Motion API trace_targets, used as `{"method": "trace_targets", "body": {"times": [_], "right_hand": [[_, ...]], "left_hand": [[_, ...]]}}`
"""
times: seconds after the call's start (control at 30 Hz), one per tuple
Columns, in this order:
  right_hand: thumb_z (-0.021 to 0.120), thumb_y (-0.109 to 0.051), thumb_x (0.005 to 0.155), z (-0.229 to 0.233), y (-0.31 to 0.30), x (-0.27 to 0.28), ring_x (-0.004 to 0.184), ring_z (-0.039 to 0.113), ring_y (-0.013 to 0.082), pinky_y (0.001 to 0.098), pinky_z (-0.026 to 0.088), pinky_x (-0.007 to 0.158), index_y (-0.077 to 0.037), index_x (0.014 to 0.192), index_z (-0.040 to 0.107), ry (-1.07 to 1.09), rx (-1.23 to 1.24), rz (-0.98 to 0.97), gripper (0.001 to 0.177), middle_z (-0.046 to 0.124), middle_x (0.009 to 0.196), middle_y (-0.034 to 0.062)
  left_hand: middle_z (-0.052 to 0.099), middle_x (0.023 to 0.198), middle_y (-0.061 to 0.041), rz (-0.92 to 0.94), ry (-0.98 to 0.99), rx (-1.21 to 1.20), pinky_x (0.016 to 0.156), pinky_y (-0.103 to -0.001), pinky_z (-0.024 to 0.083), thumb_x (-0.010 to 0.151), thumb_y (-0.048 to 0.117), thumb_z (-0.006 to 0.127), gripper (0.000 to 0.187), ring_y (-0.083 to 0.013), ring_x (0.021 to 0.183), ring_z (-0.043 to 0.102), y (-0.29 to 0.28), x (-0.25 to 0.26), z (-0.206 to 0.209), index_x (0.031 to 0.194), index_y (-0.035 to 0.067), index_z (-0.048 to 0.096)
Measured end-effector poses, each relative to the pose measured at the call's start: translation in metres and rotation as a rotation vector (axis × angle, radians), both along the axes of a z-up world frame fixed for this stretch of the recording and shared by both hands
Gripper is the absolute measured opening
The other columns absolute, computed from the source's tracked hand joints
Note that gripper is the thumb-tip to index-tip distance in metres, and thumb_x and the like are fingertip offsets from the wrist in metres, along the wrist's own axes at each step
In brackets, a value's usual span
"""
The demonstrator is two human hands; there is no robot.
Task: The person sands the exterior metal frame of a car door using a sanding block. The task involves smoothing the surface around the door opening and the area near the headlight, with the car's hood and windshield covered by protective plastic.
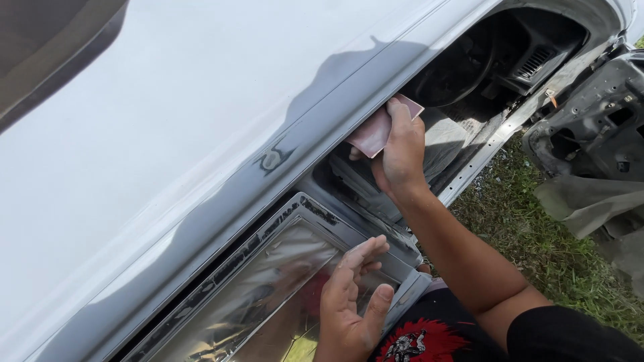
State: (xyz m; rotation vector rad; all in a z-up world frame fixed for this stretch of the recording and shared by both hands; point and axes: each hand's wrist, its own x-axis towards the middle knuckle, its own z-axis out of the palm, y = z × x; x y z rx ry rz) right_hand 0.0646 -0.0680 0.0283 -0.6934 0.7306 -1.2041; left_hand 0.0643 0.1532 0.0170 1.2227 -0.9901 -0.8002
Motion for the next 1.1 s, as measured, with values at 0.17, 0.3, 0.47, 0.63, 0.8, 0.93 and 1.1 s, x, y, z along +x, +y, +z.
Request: {"method": "trace_targets", "body": {"times": [0.17, 0.3, 0.47, 0.63, 0.8, 0.93, 1.1], "right_hand": [[0.044, -0.022, 0.099, -0.015, -0.007, 0.004, 0.040, 0.052, 0.0289, 0.0405, 0.048, 0.031, -0.003, 0.075, 0.056, 0.007, -0.014, -0.040, 0.033, 0.053, 0.057, 0.0119], [0.046, -0.023, 0.091, 0.001, 0.002, 0.006, 0.036, 0.047, 0.0266, 0.0386, 0.045, 0.031, -0.006, 0.060, 0.050, 0.083, 0.080, -0.149, 0.036, 0.043, 0.046, 0.0101], [0.045, -0.022, 0.095, -0.006, -0.006, 0.003, 0.040, 0.050, 0.0280, 0.0387, 0.045, 0.035, -0.004, 0.070, 0.054, 0.043, 0.010, -0.065, 0.031, 0.050, 0.053, 0.0119], [0.039, -0.020, 0.101, 0.001, 0.030, 0.009, 0.034, 0.053, 0.0331, 0.0420, 0.049, 0.037, 0.001, 0.051, 0.051, 0.069, 0.016, 0.087, 0.056, 0.053, 0.041, 0.0220], [0.044, -0.019, 0.092, 0.017, 0.046, 0.020, 0.030, 0.030, 0.0239, 0.0376, 0.026, 0.029, -0.012, 0.052, 0.031, 0.098, 0.126, -0.032, 0.044, 0.031, 0.039, 0.0071], [0.047, -0.019, 0.088, 0.010, 0.036, 0.014, 0.032, 0.045, 0.0248, 0.0342, 0.027, 0.028, -0.009, 0.057, 0.049, 0.135, 0.100, 0.036, 0.032, 0.045, 0.042, 0.0102], [0.044, -0.024, 0.097, -0.006, 0.026, 0.011, 0.038, 0.050, 0.0258, 0.0336, 0.030, 0.033, -0.012, 0.060, 0.044, 0.157, 0.100, -0.020, 0.039, 0.044, 0.048, 0.0071]], "left_hand": [[0.063, 0.142, -0.017, -0.027, 0.031, 0.006, 0.105, -0.036, 0.053, 0.100, 0.030, 0.061, 0.054, -0.0277, 0.131, 0.063, 0.016, 0.008, -0.012, 0.143, -0.001, 0.051], [0.063, 0.142, -0.018, -0.032, 0.071, -0.047, 0.106, -0.038, 0.053, 0.101, 0.029, 0.061, 0.054, -0.0291, 0.131, 0.063, 0.026, 0.012, -0.019, 0.144, -0.001, 0.049], [0.063, 0.143, -0.018, -0.055, 0.027, -0.053, 0.104, -0.038, 0.054, 0.101, 0.027, 0.061, 0.052, -0.0299, 0.131, 0.064, 0.019, 0.020, -0.013, 0.143, 0.000, 0.049], [0.063, 0.141, -0.020, -0.064, 0.079, -0.043, 0.103, -0.038, 0.052, 0.100, 0.027, 0.063, 0.054, -0.0313, 0.130, 0.065, 0.013, 0.019, -0.016, 0.143, -0.002, 0.050], [0.065, 0.140, -0.020, -0.013, 0.114, -0.044, 0.104, -0.039, 0.054, 0.099, 0.035, 0.063, 0.058, -0.0306, 0.131, 0.065, 0.018, 0.017, -0.017, 0.142, -0.002, 0.051], [0.063, 0.143, -0.018, -0.085, 0.051, -0.042, 0.106, -0.037, 0.053, 0.101, 0.032, 0.062, 0.056, -0.0292, 0.133, 0.063, 0.024, 0.019, -0.016, 0.144, -0.001, 0.049], [0.062, 0.143, -0.020, -0.046, 0.106, -0.051, 0.106, -0.038, 0.052, 0.100, 0.024, 0.061, 0.054, -0.0303, 0.132, 0.062, 0.032, 0.017, -0.020, 0.145, -0.002, 0.047]]}}
